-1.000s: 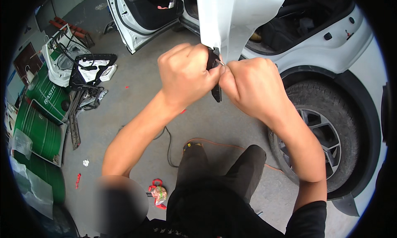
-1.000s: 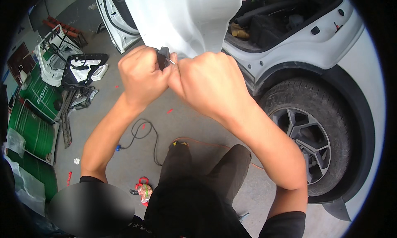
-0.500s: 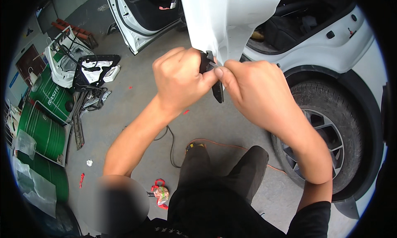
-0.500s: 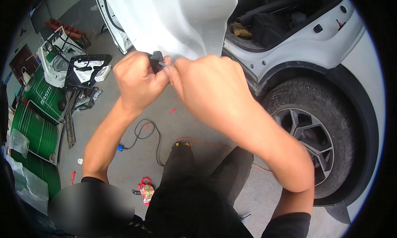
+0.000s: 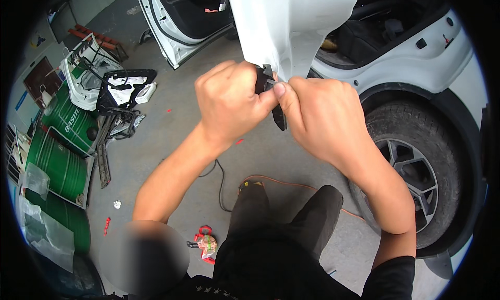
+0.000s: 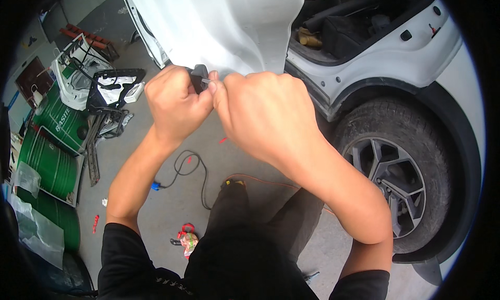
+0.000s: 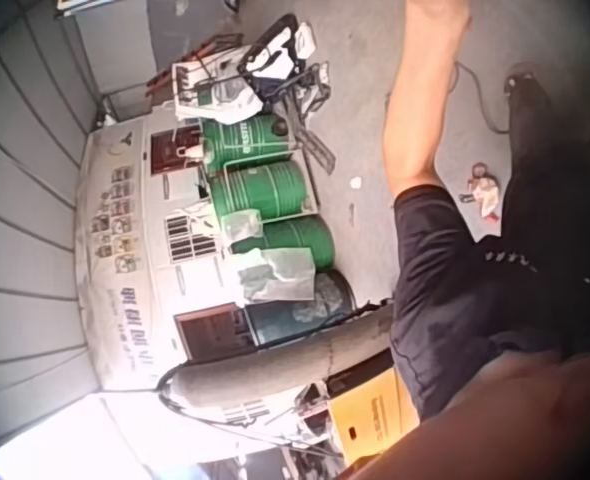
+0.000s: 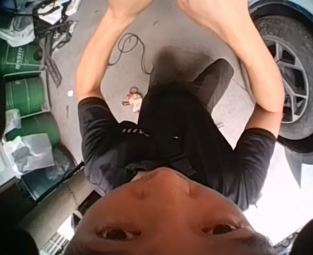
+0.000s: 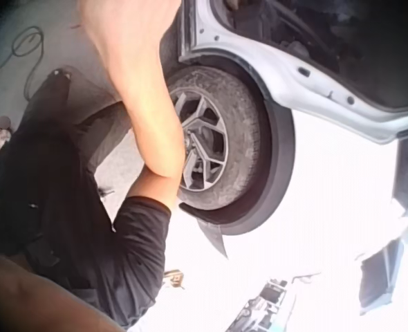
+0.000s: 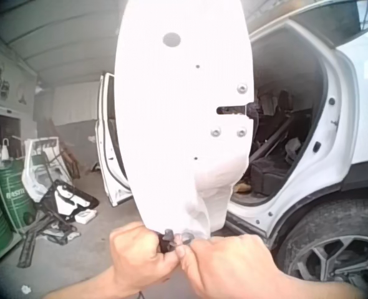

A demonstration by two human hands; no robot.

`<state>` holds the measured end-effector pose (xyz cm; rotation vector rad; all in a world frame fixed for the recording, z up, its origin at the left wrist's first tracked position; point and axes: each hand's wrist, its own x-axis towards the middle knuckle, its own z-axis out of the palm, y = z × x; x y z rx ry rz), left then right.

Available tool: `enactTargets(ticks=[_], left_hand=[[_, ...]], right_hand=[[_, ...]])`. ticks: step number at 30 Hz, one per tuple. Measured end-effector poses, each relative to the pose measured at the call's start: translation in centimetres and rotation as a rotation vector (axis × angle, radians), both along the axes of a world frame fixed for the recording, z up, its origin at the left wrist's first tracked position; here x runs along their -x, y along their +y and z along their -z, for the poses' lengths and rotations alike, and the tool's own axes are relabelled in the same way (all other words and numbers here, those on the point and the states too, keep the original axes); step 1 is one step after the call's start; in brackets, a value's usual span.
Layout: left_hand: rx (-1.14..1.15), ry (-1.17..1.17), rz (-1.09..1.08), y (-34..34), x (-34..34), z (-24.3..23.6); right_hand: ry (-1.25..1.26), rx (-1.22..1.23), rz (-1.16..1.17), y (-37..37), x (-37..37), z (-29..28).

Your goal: The person applies adhesive to the rear bumper area of a white car using a caulking gun, then wipes the surface with a cloth. They remove a black plastic trim piece from the wheel arch, clean the area, and reattach the trim piece by hand.

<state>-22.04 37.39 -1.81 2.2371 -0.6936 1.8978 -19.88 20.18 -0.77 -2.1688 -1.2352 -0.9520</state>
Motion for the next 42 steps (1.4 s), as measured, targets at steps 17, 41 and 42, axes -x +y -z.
enactTargets(ticks=[17,41,42], left_hand=[[-0.043,-0.008,-0.119,-0.1,0.5,-0.6],[0.006,0.053,-0.213,-0.8,1.0,0.1],[0.008,0.047,-0.209,-0.7,1.0,0.1]], right_hand=[[-0.416,0.23,-0.045,-0.2,-2.3,-2.6],[-0.189,0.072,0.091,-0.6,0.7,-0.1],[-0.188,0.073,0.092,-0.5,0.6,0.0]])
